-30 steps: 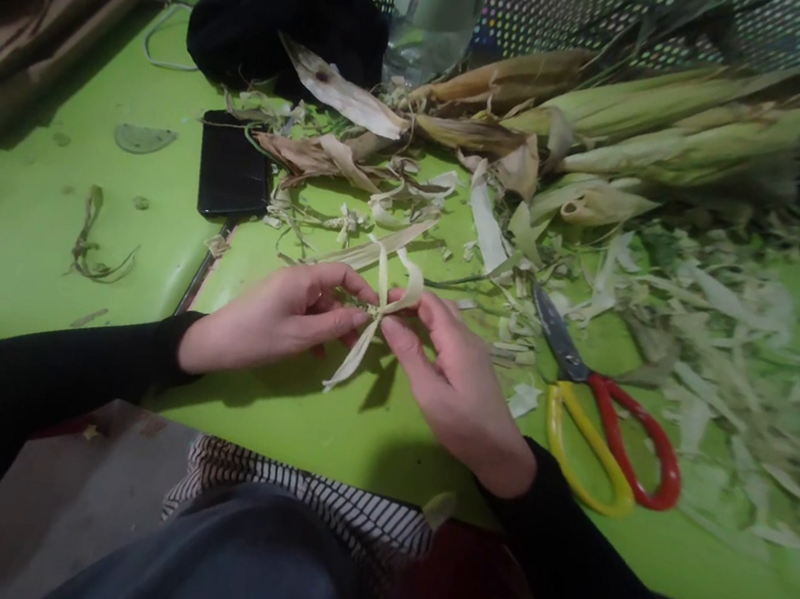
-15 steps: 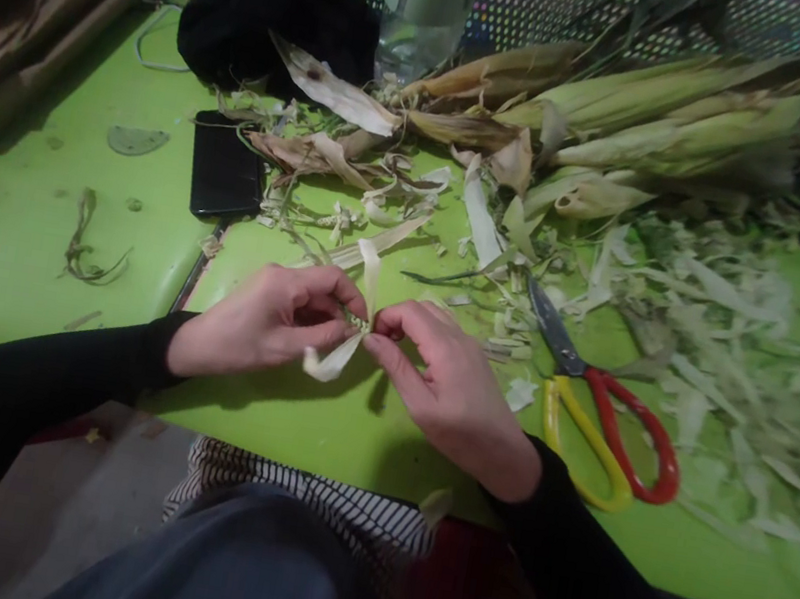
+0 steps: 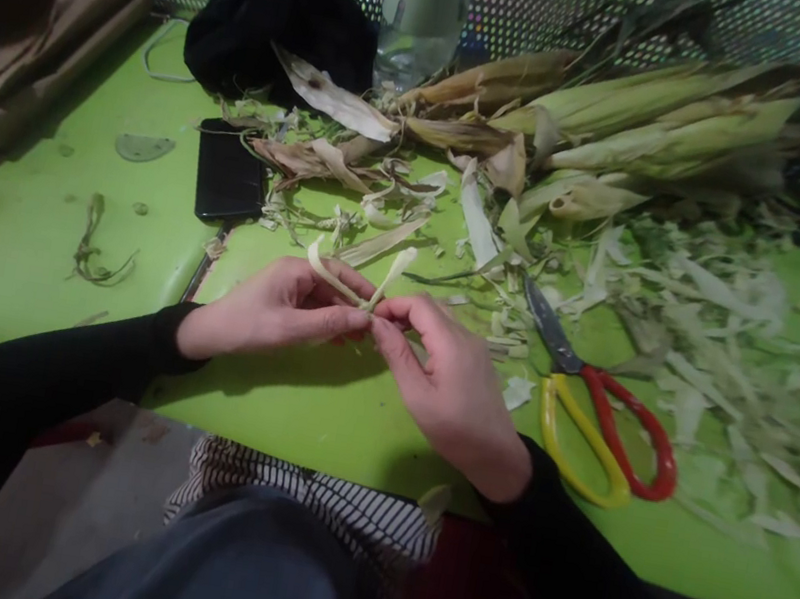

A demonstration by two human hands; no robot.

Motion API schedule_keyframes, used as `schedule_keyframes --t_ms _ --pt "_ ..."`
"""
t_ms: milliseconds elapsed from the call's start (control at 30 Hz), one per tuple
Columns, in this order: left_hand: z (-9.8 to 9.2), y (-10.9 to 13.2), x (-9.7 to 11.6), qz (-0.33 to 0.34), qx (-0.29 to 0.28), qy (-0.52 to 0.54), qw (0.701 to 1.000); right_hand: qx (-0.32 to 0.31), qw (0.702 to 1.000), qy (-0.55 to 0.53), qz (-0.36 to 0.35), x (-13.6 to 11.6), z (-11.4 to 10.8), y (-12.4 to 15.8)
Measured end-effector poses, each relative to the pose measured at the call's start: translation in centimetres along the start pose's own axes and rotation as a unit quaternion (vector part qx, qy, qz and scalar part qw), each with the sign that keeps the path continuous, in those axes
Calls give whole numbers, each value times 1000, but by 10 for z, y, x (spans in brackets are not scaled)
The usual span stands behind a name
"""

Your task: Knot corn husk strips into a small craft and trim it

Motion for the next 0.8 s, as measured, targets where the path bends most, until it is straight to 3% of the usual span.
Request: schedule_keyframes --t_ms 200,367,467,533,667,800 --pt "-1 -3 -13 -38 -3 54 998 -10 998 49 -30 -6 3 -1" --pt "6 1 -5 -47 -43 77 995 -115 993 -23 -2 -5 14 1" --pt "5 2 -1 -60 -53 88 993 -135 990 -45 -6 -7 14 2" --pt "4 1 -5 -82 -60 101 990 -127 991 -41 -9 -5 15 2" --pt "6 -2 -17 -117 -60 101 986 -22 999 -9 22 11 2 -5" --pt "12 1 -18 -134 -53 88 986 -2 1000 -8 3 12 6 -9"
Point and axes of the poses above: each hand's wrist, its own y-axis away from the middle knuckle, its own z-axis out of the palm, x = y × z, the point moved 10 cm from there along -y, towards the middle knuckle
